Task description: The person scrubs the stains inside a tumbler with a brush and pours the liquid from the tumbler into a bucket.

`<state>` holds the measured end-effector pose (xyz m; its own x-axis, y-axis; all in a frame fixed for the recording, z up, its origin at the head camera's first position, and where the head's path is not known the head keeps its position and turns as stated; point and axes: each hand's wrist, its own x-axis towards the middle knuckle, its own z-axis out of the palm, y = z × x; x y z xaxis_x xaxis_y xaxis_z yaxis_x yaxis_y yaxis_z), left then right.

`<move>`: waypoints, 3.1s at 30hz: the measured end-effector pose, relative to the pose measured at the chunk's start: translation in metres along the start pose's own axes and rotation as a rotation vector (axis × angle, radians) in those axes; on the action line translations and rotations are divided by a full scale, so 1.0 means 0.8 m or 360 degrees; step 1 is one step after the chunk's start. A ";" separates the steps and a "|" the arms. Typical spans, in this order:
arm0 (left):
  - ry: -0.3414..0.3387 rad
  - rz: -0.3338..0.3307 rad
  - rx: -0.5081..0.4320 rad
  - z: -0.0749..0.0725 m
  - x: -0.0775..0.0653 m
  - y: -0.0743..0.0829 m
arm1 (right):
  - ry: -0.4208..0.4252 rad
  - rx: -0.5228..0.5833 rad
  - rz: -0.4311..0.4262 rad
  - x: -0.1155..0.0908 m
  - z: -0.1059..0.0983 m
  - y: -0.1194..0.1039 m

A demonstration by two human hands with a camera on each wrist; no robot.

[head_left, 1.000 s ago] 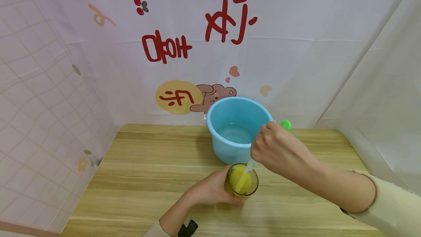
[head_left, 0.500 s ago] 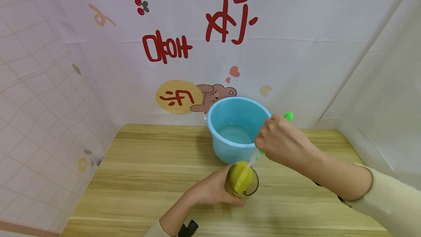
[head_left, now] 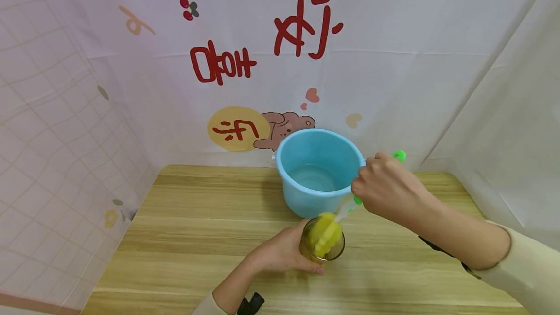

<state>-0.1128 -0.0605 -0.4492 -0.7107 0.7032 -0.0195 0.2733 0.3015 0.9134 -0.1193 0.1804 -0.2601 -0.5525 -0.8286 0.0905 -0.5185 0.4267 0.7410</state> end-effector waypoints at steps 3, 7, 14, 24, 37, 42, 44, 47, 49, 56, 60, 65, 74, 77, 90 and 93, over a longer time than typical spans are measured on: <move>0.0000 -0.0006 -0.0006 0.000 0.000 0.000 | 0.0038 0.0020 0.0012 -0.006 0.001 0.000; -0.0002 0.0004 -0.0026 0.000 0.001 0.000 | 0.0104 0.0054 0.0032 -0.013 0.003 -0.001; 0.0000 0.0055 0.0001 0.000 0.001 0.000 | 0.0139 0.0102 0.0025 -0.028 0.000 -0.002; -0.0002 0.0020 -0.0008 -0.001 0.001 0.000 | 0.0156 0.0032 -0.0027 -0.032 -0.019 -0.006; -0.0005 -0.0006 -0.0043 -0.001 0.002 0.000 | 0.0258 -0.0010 -0.0035 -0.017 -0.041 -0.014; 0.0002 -0.0014 -0.0031 -0.001 0.002 0.002 | 0.0223 -0.0025 -0.0031 -0.010 -0.042 -0.014; 0.0003 -0.0024 -0.0021 -0.001 0.001 0.002 | 0.0213 -0.0043 -0.0025 -0.007 -0.040 -0.014; 0.0003 -0.0029 -0.0016 0.000 0.001 0.002 | 0.0202 -0.0067 -0.0016 -0.003 -0.036 -0.012; -0.0001 -0.0024 -0.0018 0.000 0.001 0.001 | 0.0209 -0.0066 -0.0008 -0.001 -0.031 -0.010; -0.0008 0.0013 -0.0025 0.000 0.002 -0.001 | 0.0151 -0.0060 0.0010 0.003 -0.021 -0.004; -0.0007 -0.0012 -0.0024 0.000 0.000 0.000 | 0.0146 -0.0043 0.0018 0.002 -0.015 -0.001; -0.0004 -0.0033 -0.0008 0.000 -0.001 0.000 | 0.0146 -0.0017 0.0030 -0.001 -0.009 0.004; -0.0002 -0.0040 -0.0008 0.000 -0.001 0.000 | 0.0129 0.0027 0.0029 -0.009 -0.007 0.012; 0.0002 -0.0045 0.0003 0.001 0.000 0.000 | 0.0148 0.0052 0.0031 -0.012 -0.006 0.014; -0.0013 0.0042 -0.0011 0.000 0.002 0.000 | 0.0149 0.0041 0.0022 -0.028 -0.011 0.012; -0.0015 0.0055 -0.0014 0.000 0.002 -0.001 | 0.0149 0.0009 0.0003 -0.031 -0.015 0.010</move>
<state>-0.1143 -0.0594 -0.4499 -0.6950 0.7190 0.0082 0.2917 0.2715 0.9172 -0.1023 0.2001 -0.2484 -0.4902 -0.8579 0.1539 -0.5215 0.4302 0.7369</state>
